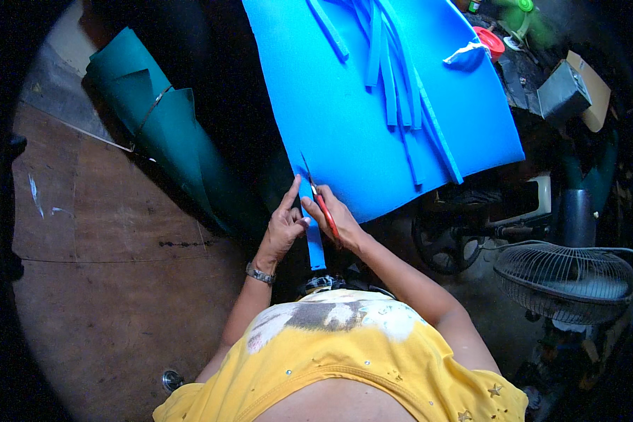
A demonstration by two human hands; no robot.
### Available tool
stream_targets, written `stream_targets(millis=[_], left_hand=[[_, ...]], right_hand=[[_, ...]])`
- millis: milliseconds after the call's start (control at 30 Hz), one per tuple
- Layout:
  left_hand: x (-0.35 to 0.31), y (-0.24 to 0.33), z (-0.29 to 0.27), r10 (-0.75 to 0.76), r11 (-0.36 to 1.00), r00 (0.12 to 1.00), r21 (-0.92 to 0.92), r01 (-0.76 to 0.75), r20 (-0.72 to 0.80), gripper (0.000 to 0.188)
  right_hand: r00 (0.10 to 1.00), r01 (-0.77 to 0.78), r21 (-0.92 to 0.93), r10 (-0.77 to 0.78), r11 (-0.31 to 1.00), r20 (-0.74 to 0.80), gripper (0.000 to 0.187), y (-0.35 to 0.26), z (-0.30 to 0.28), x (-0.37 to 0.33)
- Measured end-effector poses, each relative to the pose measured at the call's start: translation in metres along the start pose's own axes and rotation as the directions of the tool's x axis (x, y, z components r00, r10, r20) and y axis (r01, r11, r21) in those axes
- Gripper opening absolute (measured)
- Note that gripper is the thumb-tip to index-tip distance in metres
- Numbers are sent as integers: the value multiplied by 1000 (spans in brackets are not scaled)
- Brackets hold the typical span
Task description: The person uses red-handled scissors to cut long, narrow strips from a large blue foam sheet. The strips are cut one at a time and placed on top of the remaining foam. The person continues cutting until the end of the clip.
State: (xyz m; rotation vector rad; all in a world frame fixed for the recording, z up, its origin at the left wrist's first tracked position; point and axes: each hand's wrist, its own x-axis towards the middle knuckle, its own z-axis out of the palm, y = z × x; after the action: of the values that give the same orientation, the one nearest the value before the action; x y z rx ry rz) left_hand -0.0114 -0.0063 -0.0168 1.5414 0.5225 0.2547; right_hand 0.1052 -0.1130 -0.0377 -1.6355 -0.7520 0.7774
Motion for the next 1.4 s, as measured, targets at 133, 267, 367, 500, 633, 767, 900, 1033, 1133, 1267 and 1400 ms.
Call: stream_targets(millis=[133, 267, 367, 500, 633, 767, 900, 1033, 1133, 1267, 1400], left_hand=[[-2, 4, -2, 1, 1000, 1000, 23, -1, 9, 82], [-5, 5, -5, 29, 997, 1000, 67, -28, 0, 82], [-6, 4, -6, 26, 999, 999, 25, -27, 37, 84], [2, 5, -16, 11, 1000, 1000, -2, -11, 9, 66], [53, 13, -29, 268, 962, 938, 8, -273, -221, 48], [98, 23, -38, 252, 966, 948, -4, -258, -195, 61], [102, 20, -39, 175, 976, 974, -105, -190, -142, 69], [102, 11, -36, 55, 978, 985, -189, -87, -166, 70], [113, 12, -31, 136, 876, 959, -422, -234, -248, 67], [122, 28, -32, 331, 939, 918, -24, -344, -218, 70], [114, 40, -27, 354, 926, 916, 208, -315, -190, 75]], right_hand=[[989, -135, -26, 137, 990, 59, 57, 0, -2, 7], [997, -70, -1, 70, 998, 23, 51, -2, 2, 13], [996, 59, 102, -51, 993, -75, 47, -4, 2, 23], [998, -51, 27, 52, 998, -47, 47, -7, 4, 26], [996, -81, 21, 82, 996, -41, 46, -8, 8, 21], [994, 17, -47, -22, 999, -107, 45, -11, 9, 18], [999, 15, -40, -16, 999, -40, 50, -16, 1, 25], [997, -56, 65, 53, 996, 51, 57, -20, -9, 43], [996, -33, 78, 26, 996, 88, 60, -21, -9, 48], [990, -95, 146, 78, 985, 119, 58, -20, -4, 40], [990, -108, 144, 93, 984, 107, 57, -23, -3, 33]])
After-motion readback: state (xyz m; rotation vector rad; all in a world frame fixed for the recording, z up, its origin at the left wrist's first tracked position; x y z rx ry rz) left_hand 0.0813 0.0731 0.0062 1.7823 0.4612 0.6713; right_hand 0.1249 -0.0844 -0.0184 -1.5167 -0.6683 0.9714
